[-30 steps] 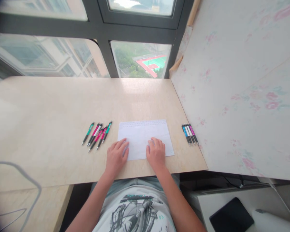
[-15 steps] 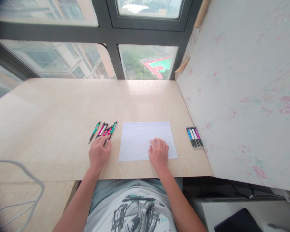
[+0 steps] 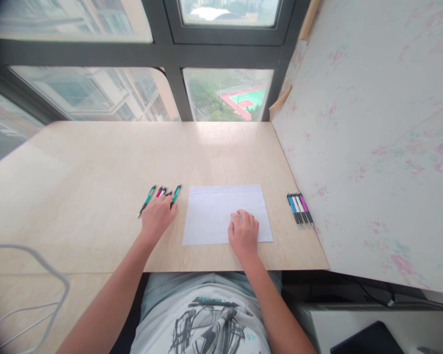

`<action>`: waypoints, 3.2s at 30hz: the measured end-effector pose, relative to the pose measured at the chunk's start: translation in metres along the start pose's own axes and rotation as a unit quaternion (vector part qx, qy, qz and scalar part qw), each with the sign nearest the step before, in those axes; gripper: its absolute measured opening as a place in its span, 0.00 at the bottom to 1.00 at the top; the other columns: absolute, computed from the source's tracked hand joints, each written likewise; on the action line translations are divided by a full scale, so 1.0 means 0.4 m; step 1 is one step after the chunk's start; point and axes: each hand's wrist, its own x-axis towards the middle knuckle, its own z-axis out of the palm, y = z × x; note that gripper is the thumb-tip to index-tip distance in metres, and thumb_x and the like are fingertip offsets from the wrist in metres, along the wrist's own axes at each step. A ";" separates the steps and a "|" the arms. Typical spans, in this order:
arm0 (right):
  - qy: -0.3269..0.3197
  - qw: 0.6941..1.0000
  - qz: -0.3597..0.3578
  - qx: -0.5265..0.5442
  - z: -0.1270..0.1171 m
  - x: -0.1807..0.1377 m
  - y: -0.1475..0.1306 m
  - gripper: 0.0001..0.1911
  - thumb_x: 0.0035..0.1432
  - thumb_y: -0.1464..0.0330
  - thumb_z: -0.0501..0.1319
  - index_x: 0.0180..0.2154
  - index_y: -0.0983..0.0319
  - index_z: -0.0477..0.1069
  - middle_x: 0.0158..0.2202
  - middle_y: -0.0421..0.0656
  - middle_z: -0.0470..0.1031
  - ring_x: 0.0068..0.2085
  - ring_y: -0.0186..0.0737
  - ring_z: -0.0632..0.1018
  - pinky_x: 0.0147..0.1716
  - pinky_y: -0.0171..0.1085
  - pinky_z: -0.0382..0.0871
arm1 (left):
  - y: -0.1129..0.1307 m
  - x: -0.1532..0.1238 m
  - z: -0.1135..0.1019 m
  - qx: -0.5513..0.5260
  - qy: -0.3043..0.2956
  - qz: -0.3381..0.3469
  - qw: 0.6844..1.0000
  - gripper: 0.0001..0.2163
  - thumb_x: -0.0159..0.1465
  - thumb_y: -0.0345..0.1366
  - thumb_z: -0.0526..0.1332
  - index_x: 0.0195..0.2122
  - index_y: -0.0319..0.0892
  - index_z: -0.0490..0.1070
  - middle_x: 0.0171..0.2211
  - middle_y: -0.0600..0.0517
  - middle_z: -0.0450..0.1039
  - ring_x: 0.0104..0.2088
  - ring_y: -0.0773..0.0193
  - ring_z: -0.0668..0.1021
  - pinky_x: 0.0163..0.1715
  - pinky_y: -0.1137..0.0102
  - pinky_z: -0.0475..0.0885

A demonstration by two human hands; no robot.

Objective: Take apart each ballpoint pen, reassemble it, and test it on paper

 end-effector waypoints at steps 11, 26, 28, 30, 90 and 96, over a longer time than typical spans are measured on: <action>0.010 0.999 -0.030 -0.025 0.013 0.000 0.004 0.17 0.63 0.69 0.55 0.52 0.65 0.71 0.59 0.55 0.66 0.60 0.53 0.63 0.58 0.53 0.56 | 0.003 0.030 0.033 -0.092 0.017 0.005 0.996 0.13 0.64 0.33 0.51 0.42 0.36 0.73 0.41 0.37 0.75 0.44 0.49 0.77 0.44 0.59 0.70; 0.045 0.969 0.005 0.243 -0.024 -0.001 0.006 0.17 0.66 0.65 0.50 0.51 0.62 0.69 0.50 0.52 0.74 0.52 0.47 0.73 0.52 0.48 0.66 | 0.205 -0.143 -0.012 -0.798 -0.177 -0.194 0.542 0.14 0.55 0.42 0.69 0.39 0.41 0.72 0.39 0.47 0.76 0.39 0.62 0.79 0.27 0.77 0.68; 0.008 0.938 0.050 0.342 -0.043 -0.009 -0.011 0.16 0.67 0.62 0.50 0.48 0.61 0.71 0.41 0.48 0.77 0.43 0.44 0.77 0.44 0.43 0.71 | 0.231 -0.159 -0.013 -0.817 -0.179 -0.191 0.514 0.13 0.56 0.40 0.69 0.40 0.42 0.73 0.41 0.48 0.76 0.42 0.61 0.79 0.31 0.76 0.70; -0.062 0.897 0.089 0.428 -0.056 -0.018 -0.030 0.18 0.68 0.59 0.49 0.40 0.61 0.73 0.32 0.44 0.77 0.34 0.41 0.77 0.36 0.39 0.71 | 0.252 -0.170 -0.007 -0.823 -0.169 -0.198 0.504 0.13 0.56 0.40 0.69 0.40 0.42 0.73 0.41 0.48 0.76 0.42 0.61 0.79 0.34 0.74 0.72; -0.233 0.643 0.301 0.664 -0.068 -0.025 -0.087 0.32 0.57 0.47 0.59 0.13 0.59 0.52 0.12 0.31 0.46 0.17 0.27 0.49 0.20 0.35 0.38 | 0.211 -0.207 -0.053 -0.446 -0.060 0.284 0.847 0.07 0.67 0.34 0.55 0.41 0.43 0.71 0.37 0.45 0.75 0.38 0.59 0.76 0.40 0.65 0.69; -0.211 0.650 0.319 0.657 -0.069 -0.027 -0.091 0.30 0.55 0.48 0.61 0.14 0.59 0.53 0.13 0.31 0.47 0.18 0.27 0.50 0.20 0.34 0.41 | 0.224 -0.210 -0.037 -0.402 -0.037 0.287 0.869 0.04 0.64 0.37 0.59 0.37 0.44 0.66 0.30 0.49 0.73 0.31 0.61 0.73 0.32 0.68 0.66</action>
